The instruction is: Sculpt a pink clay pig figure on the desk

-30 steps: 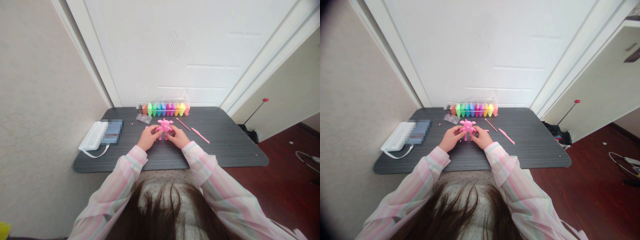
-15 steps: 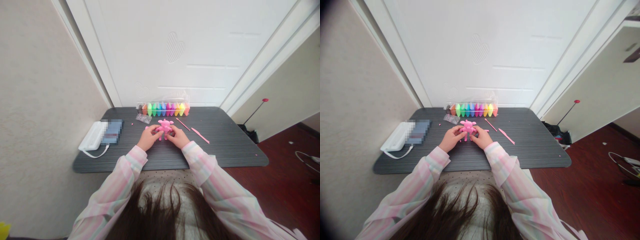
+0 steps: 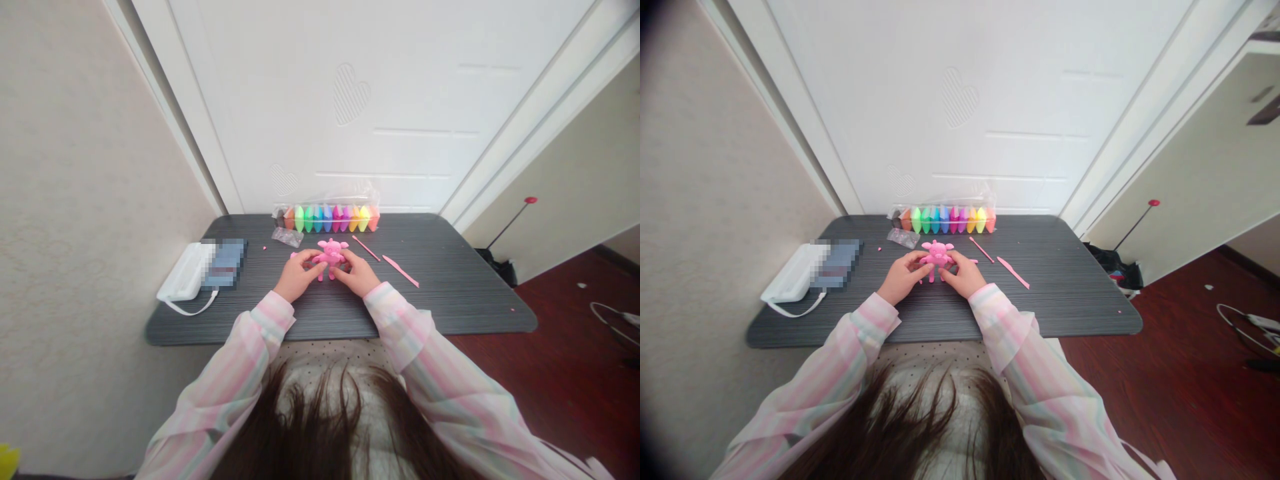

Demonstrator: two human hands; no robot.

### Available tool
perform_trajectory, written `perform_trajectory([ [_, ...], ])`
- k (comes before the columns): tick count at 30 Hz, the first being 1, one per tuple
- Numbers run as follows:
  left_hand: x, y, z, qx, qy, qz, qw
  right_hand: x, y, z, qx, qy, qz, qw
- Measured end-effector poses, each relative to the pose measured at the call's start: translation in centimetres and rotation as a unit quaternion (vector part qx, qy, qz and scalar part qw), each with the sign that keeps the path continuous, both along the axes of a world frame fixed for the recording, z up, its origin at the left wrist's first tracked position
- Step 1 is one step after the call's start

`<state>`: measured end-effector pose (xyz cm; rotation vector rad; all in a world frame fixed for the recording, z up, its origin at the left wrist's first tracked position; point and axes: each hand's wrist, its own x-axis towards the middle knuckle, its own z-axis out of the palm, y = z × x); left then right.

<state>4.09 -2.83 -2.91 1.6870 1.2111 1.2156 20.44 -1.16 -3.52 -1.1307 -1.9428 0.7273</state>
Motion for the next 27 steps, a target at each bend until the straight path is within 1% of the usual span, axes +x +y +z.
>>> perform_trajectory([
  [9,-0.06,0.1,-0.29,0.009,0.003,0.006,1.0,0.03,-0.09,0.04,0.022,0.012,-0.016,1.0],
  [16,0.02,0.09,-0.17,0.005,0.007,0.002,1.0,-0.01,-0.04,-0.1,0.013,0.005,-0.032,0.999],
  [27,0.01,0.03,-0.09,-0.004,0.002,0.0,1.0,-0.07,-0.14,-0.06,0.002,0.007,-0.036,0.999],
])
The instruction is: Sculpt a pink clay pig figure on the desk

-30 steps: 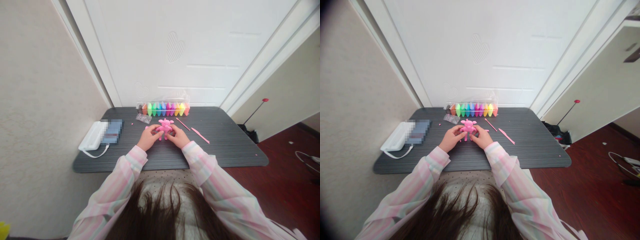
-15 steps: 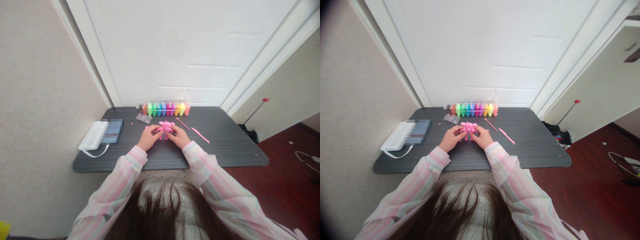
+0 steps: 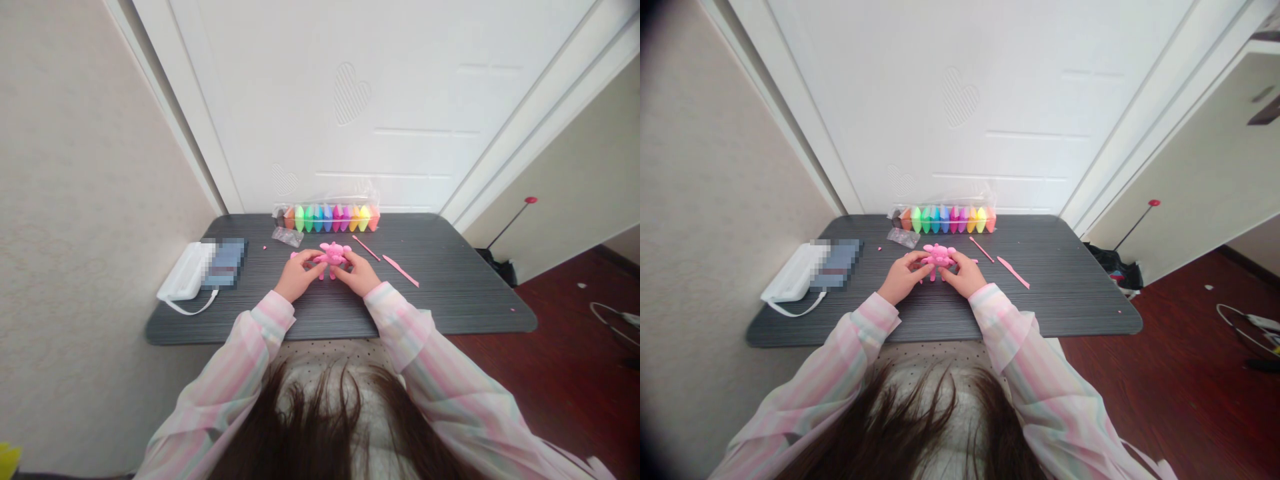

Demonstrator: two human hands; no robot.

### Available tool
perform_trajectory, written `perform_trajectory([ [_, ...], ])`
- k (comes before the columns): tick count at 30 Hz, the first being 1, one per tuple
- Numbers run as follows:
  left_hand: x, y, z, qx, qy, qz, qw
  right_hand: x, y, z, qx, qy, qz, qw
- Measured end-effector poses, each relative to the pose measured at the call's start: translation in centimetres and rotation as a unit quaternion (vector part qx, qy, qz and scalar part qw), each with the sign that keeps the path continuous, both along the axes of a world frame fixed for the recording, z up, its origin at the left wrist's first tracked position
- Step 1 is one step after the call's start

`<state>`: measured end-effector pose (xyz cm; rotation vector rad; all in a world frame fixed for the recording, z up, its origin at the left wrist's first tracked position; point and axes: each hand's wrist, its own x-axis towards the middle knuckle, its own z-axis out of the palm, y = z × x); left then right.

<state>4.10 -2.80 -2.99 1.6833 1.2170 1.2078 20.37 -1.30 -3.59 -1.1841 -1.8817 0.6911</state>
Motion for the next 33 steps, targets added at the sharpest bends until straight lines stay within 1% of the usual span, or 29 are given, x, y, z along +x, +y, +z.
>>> perform_trajectory([
  [16,-0.02,0.07,-0.08,-0.006,-0.024,0.009,1.0,0.19,0.17,0.12,0.022,0.025,0.026,0.999],
  [28,0.06,0.06,0.15,0.001,-0.039,0.006,0.999,0.22,0.27,0.0,0.013,0.037,0.027,0.999],
  [33,-0.03,0.13,0.02,0.006,-0.048,0.005,0.999,0.23,0.39,-0.2,0.009,0.045,0.027,0.999],
])
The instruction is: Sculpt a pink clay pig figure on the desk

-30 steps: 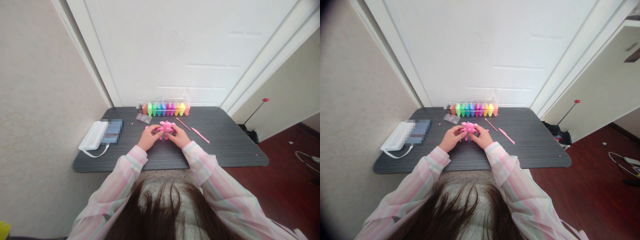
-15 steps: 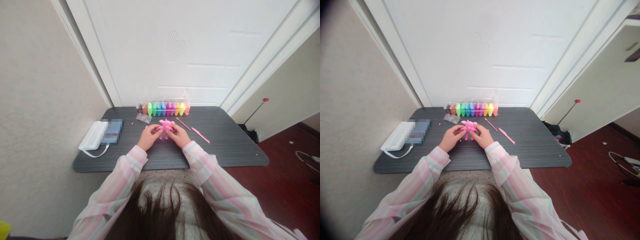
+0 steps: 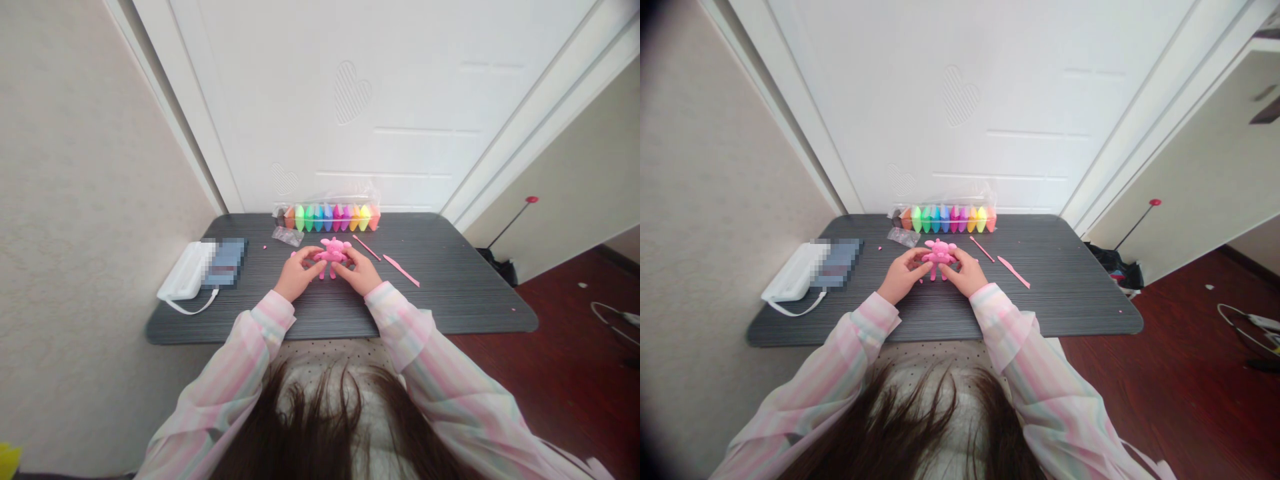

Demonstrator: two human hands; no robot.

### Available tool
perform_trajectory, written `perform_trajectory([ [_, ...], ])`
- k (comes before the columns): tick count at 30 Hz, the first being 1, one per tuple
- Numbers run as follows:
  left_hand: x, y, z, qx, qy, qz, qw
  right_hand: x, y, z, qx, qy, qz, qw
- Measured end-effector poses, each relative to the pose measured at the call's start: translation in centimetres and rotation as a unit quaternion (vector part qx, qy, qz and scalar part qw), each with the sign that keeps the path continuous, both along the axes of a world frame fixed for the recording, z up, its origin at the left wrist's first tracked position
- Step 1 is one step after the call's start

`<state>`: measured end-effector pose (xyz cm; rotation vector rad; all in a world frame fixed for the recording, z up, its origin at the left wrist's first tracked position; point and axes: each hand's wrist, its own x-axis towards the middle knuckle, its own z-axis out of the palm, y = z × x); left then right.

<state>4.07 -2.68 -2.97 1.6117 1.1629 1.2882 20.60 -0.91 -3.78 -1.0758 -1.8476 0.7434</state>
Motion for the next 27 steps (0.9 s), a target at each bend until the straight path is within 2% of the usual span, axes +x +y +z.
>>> perform_trajectory([
  [12,-0.29,0.03,0.06,0.01,-0.025,0.008,1.0,0.13,0.09,0.2,-0.004,0.024,0.008,1.0],
  [19,-0.23,0.23,-0.35,-0.006,-0.037,0.035,0.999,0.17,0.21,-0.18,-0.013,0.051,0.008,0.999],
  [27,-0.37,0.46,0.25,-0.046,-0.134,0.058,0.988,0.54,0.84,-0.74,-0.026,0.101,-0.004,0.995],
])
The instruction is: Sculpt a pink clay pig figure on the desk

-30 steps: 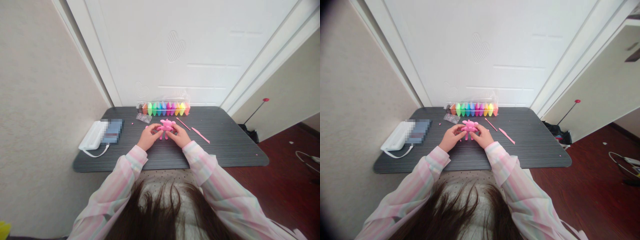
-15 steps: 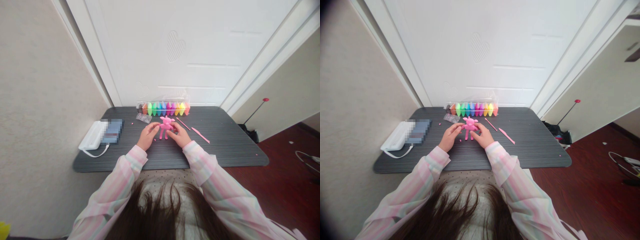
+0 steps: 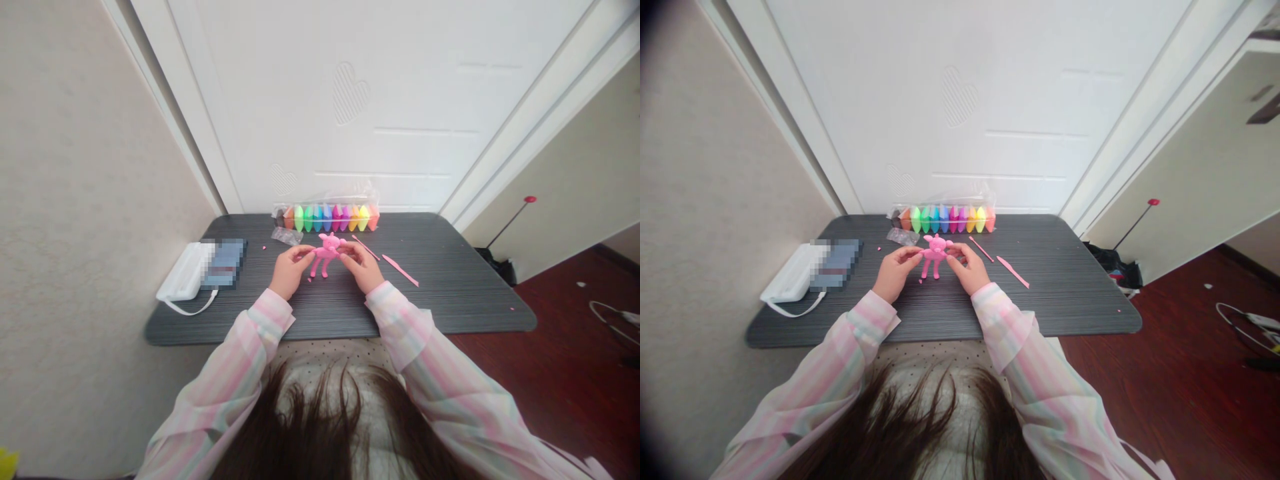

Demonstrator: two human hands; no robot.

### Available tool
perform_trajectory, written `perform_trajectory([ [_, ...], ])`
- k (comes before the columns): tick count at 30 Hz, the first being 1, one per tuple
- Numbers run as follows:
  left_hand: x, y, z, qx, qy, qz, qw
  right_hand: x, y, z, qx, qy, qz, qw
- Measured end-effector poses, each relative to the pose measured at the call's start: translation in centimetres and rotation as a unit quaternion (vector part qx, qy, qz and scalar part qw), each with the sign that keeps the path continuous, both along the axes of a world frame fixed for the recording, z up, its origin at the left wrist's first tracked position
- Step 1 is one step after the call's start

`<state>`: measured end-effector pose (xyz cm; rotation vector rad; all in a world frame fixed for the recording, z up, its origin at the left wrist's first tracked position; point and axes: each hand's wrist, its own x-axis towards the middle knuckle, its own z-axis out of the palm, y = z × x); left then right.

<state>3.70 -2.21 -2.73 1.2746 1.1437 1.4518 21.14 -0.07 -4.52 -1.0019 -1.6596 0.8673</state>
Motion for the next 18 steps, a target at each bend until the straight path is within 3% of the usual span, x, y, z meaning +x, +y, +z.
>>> perform_trajectory([
  [9,-0.05,0.17,0.22,-0.056,-0.192,-0.017,0.98,-0.1,-0.2,0.26,-0.028,0.015,0.016,0.999],
  [18,0.25,-0.26,0.53,-0.094,-0.233,-0.092,0.964,-0.64,-0.24,0.32,-0.066,0.054,0.039,0.996],
])
